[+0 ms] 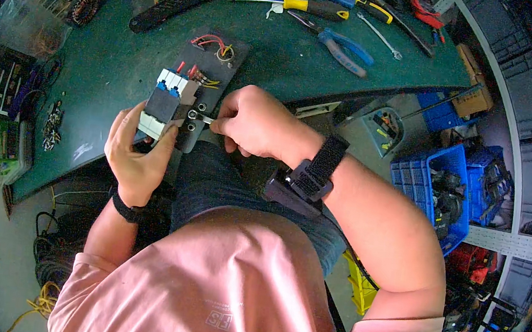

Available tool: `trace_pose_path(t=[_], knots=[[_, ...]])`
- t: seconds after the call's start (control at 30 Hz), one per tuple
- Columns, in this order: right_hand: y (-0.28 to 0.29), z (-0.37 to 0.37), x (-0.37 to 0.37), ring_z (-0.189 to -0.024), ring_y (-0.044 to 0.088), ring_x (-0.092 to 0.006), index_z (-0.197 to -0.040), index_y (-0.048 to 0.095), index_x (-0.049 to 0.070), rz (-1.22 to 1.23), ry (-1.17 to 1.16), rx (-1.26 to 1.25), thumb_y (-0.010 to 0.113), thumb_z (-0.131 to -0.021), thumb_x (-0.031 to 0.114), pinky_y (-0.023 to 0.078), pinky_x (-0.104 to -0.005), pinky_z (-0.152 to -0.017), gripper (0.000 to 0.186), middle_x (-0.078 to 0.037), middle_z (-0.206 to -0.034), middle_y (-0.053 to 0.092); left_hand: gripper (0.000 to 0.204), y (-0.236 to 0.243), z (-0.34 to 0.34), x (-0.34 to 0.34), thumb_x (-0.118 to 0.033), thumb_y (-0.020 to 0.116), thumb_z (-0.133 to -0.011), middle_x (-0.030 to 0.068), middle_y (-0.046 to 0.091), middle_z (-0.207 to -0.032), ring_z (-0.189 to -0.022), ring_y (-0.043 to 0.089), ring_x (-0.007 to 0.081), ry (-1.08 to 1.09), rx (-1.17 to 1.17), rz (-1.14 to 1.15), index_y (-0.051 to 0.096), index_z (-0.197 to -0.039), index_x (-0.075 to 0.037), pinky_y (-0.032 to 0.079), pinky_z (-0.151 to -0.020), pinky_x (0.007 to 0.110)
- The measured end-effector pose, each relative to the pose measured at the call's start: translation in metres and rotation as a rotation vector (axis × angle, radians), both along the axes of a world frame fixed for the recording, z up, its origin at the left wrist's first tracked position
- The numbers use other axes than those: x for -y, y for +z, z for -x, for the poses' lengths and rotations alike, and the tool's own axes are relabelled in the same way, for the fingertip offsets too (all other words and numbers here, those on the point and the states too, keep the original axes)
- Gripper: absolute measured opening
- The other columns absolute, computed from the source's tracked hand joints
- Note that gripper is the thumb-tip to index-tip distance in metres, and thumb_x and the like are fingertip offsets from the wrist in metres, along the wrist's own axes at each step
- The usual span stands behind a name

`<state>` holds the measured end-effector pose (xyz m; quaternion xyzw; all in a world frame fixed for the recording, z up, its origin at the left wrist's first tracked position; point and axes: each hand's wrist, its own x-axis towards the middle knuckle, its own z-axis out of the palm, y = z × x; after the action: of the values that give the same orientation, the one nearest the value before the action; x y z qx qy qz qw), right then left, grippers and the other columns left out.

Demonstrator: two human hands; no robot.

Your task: The person uses a wrench to tighten screws on a white electrical component mounted on a black board. They then switch to pliers to adjust and secure the wires connected to the component terminals.

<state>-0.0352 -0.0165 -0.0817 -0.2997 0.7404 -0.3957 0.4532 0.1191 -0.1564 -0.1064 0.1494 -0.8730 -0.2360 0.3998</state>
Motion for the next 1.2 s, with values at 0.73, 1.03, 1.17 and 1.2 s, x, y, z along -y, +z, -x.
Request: trace_pose_path(t=[0.73, 1.03, 1.17, 1.2], knots=[[0.002, -0.023, -0.037, -0.056, 0.047, -0.0018, -0.091, 0.068, 0.001, 0.541, -0.412, -0.046, 0.065, -0.090, 0.015, 0.036, -0.0194, -0.048, 0.014, 0.003, -0.067, 0.058, 0.040, 0.001, 0.003, -0.001, -0.008, 0.078, -0.066, 0.0128, 0.062, -0.083, -0.075, 0.060, 0.0239, 0.035, 0.010, -0.072, 0.064, -0.101, 0.006, 0.048, -0.071, 0.031], [0.013, -0.040, -0.070, -0.095, 0.067, -0.0202, -0.110, 0.061, -0.004, 0.741, -0.288, 0.396, 0.052, -0.096, 0.013, 0.056, -0.0289, -0.079, 0.024, -0.015, -0.099, 0.068, 0.037, 0.001, 0.006, -0.001, -0.006, 0.076, -0.065, 0.0130, 0.063, -0.082, -0.072, 0.063, 0.0254, 0.046, -0.001, -0.117, 0.064, -0.100, 0.003, 0.050, -0.066, 0.032], [-0.011, -0.046, -0.062, -0.083, 0.068, -0.0140, -0.101, 0.065, -0.003, 0.648, -0.294, 0.301, 0.061, -0.092, 0.010, 0.055, -0.0255, -0.076, 0.016, -0.012, -0.091, 0.070, 0.037, 0.004, 0.005, -0.004, -0.007, 0.075, -0.067, 0.0130, 0.060, -0.082, -0.073, 0.060, 0.0246, 0.046, 0.013, -0.144, 0.063, -0.100, 0.005, 0.048, -0.069, 0.032], [-0.015, -0.051, -0.057, -0.077, 0.066, -0.0100, -0.097, 0.065, -0.002, 0.673, -0.304, 0.297, 0.064, -0.089, 0.005, 0.054, -0.0221, -0.072, 0.011, -0.008, -0.087, 0.070, 0.038, 0.005, 0.004, -0.005, -0.007, 0.075, -0.067, 0.0130, 0.059, -0.082, -0.074, 0.059, 0.0245, 0.044, 0.014, -0.164, 0.063, -0.101, 0.005, 0.047, -0.071, 0.032]])
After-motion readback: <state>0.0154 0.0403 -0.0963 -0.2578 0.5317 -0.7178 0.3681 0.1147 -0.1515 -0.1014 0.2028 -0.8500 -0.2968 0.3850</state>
